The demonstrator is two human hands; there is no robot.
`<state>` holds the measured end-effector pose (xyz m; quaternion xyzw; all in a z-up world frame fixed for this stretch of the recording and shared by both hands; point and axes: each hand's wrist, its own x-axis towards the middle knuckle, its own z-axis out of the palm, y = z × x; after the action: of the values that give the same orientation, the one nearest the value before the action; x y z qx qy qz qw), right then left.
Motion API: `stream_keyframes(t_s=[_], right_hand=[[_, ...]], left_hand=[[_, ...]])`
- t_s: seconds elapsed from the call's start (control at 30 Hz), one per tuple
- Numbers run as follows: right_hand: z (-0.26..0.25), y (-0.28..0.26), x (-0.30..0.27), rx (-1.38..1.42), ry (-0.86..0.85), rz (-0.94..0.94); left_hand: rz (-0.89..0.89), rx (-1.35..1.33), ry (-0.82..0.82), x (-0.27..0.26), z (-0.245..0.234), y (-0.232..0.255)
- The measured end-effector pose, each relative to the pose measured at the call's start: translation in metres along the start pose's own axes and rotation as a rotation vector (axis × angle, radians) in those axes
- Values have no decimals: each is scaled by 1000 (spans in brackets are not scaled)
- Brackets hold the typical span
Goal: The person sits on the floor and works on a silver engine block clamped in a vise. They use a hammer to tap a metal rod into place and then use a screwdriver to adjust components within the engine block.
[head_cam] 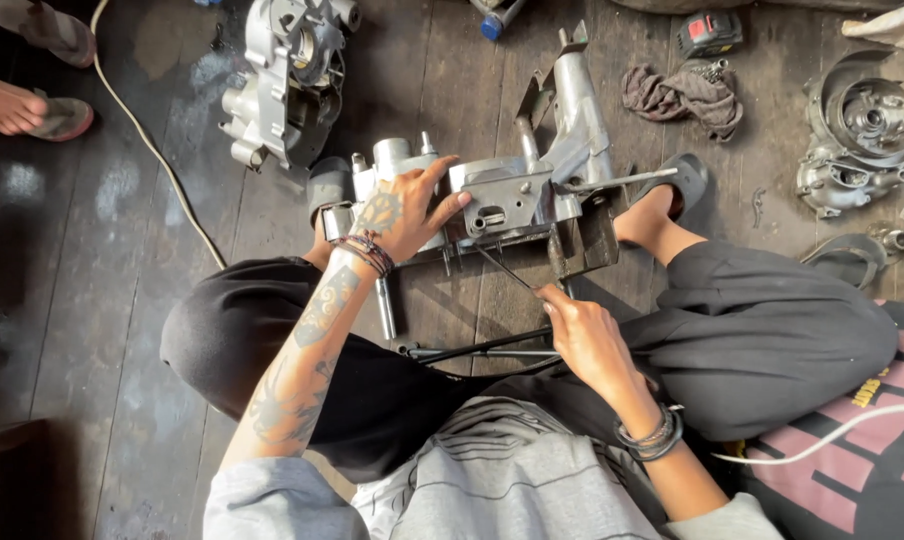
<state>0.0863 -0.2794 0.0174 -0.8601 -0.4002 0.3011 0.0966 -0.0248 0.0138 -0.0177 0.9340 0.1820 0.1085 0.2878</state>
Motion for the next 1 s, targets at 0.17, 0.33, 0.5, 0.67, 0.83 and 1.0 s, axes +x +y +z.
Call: stream_keyframes(t_s=[0.17,0.33,0.5,0.67,0.83,1.0], right_hand=[[-16,2,4,-65,-19,-6],[-70,9,12,-324,-62,-26],[-100,0,20,-341,-97,-90],[-103,26,32,-438,-101,-88],[-75,30,37,-114,-197,-143],[0,33,10,272,-214,-125]], left_hand=[[15,13,-1,-2,-4,3],[-10,32,16,-6,2,1],[-31,65,53,-6,7,2],[-66,72,36,-6,10,10],[-84,126,49,-7,16,6],[-107,167,0,-8,4,14]])
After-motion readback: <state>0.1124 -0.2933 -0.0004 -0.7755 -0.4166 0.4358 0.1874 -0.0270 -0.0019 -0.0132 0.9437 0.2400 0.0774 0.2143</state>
